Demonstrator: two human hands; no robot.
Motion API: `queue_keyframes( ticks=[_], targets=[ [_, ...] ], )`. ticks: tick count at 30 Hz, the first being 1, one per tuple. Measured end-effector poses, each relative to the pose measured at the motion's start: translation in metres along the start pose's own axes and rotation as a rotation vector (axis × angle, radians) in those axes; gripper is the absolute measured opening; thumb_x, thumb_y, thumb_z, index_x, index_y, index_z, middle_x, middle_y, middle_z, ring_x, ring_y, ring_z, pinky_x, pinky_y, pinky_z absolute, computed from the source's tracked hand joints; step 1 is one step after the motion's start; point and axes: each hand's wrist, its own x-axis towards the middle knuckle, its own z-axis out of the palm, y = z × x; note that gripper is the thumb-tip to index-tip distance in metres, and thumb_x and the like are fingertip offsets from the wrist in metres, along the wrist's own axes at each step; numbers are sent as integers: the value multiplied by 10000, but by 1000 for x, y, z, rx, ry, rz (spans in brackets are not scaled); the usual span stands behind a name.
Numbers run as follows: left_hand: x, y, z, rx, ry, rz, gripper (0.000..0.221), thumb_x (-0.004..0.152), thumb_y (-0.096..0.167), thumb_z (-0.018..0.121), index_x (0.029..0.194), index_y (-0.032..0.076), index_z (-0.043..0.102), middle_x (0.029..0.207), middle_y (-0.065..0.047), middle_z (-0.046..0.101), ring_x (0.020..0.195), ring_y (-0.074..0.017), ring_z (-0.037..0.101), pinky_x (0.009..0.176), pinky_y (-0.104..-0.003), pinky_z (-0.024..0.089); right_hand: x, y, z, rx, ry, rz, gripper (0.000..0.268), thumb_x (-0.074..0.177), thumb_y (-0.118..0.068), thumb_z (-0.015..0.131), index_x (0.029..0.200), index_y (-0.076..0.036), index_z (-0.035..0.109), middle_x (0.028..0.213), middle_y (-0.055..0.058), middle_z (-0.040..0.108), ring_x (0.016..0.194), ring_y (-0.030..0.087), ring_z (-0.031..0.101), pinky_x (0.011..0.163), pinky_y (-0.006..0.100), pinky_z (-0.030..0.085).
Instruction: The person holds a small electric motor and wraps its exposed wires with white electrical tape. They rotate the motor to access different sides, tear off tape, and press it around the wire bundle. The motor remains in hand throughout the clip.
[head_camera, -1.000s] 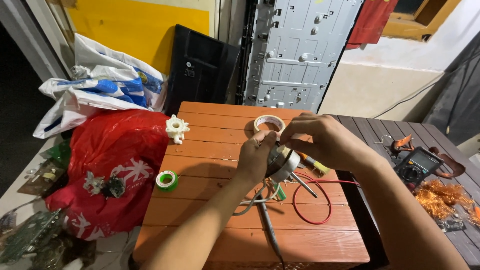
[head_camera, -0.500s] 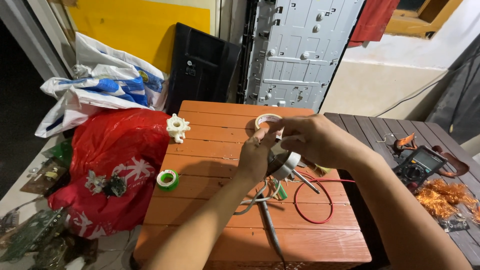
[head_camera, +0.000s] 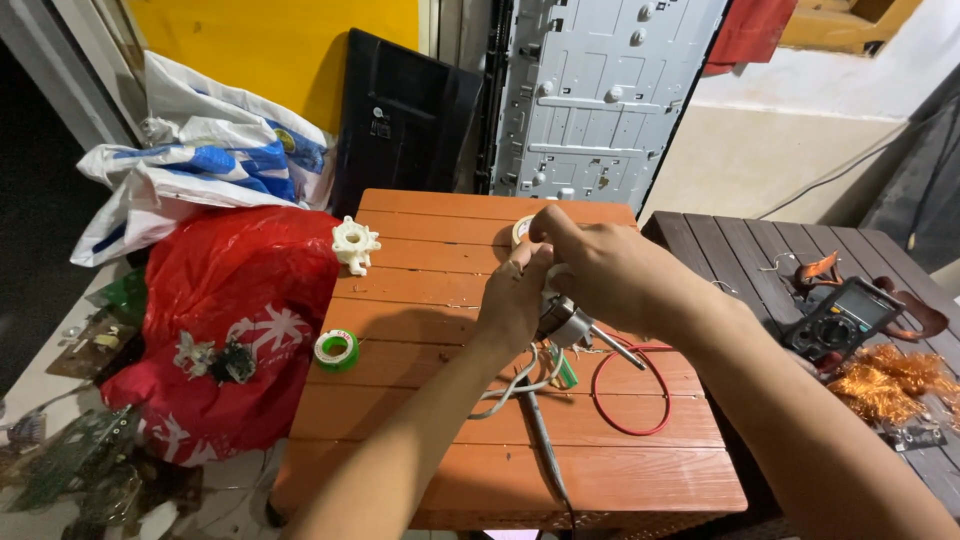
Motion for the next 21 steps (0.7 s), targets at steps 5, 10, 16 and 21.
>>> queue_keyframes(
  ticks=[5, 10, 16, 21],
  targets=[
    [-17, 27, -8, 46, -19, -64, 744, 946, 673, 336, 1407, 130, 551, 1249, -271, 650, 1243, -428, 592, 1040, -540, 447, 5, 2, 9, -85, 20, -55, 409, 882, -66, 640, 1222, -101, 415, 834, 176, 701, 626, 425, 711, 541, 508, 585],
    [-7, 5, -10, 76, -87, 15, 626, 920, 633, 406, 1363, 227, 585, 1229, -246, 652, 1175, -422, 636, 989, -505, 504, 2, -5, 2, -58, 10, -39, 314, 938, -112, 605, 1197, -66, 435, 823, 210, 690, 632, 442, 724, 552, 539, 595],
    [-8, -6, -25, 190, -217, 207, 806, 849, 742, 494, 1405, 159, 516, 1238, -308, 620, 1192, -502, 605, 983, -578, 495, -1, -14, -5, -29, -11, -37, 426, 871, -4, 598, 1237, -63, 389, 851, 254, 681, 658, 524, 705, 555, 610, 566],
    [-1, -13, -19, 82, -255, 238, 688, 830, 550, 673, 1431, 233, 565, 1313, -233, 631, 1267, -432, 587, 1059, -512, 464, -16, 1, -13, 88, -41, 122, 540, 843, -78, 657, 1307, -141, 389, 947, 224, 726, 812, 526, 710, 694, 632, 555]
  ],
)
